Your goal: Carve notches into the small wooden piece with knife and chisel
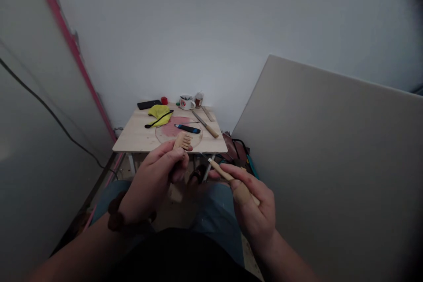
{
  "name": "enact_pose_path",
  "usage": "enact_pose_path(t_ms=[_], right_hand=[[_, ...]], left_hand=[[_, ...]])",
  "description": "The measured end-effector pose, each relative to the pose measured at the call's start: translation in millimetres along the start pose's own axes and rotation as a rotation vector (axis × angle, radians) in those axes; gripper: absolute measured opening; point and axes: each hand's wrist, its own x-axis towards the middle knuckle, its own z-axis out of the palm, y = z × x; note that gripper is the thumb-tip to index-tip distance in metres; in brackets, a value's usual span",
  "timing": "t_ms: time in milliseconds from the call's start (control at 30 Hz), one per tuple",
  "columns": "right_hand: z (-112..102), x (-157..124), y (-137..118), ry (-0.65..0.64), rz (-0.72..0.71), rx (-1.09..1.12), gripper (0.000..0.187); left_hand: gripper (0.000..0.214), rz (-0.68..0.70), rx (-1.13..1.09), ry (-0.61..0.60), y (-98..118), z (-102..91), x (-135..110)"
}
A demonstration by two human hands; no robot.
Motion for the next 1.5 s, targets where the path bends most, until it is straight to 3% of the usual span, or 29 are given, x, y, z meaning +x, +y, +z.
enact_pose_path(t_ms=[167,467,1000,1267,1500], right_hand=[[3.4,-3.2,4.5,0.002,0.007,0.014,0.034],[10.1,7.2,-3.5,-0.073,-0.056,0.007,0.035],[18.0,11.1,-6.4,-0.024,-0.055,-0.038,0.043],[19.1,9.2,-4.4,-0.018,-0.052,0.011,0.041],[19.5,7.8,-7.7,-0.033,-0.075,0.023,0.047]], left_hand=[[0.024,0.031,-0.006,0.037,13.7,7.1,0.7],[0.022,0.124,0.088,-0.011,-2.0,3.1,0.5],[0.025,0.175,0.213,-0.012,-7.1,-1.5,-0.6],[0.022,0.1,0.023,0.009,-3.4,3.8,1.2],[0.022,0.094,-0.012,0.057,-3.6,4.0,1.9]])
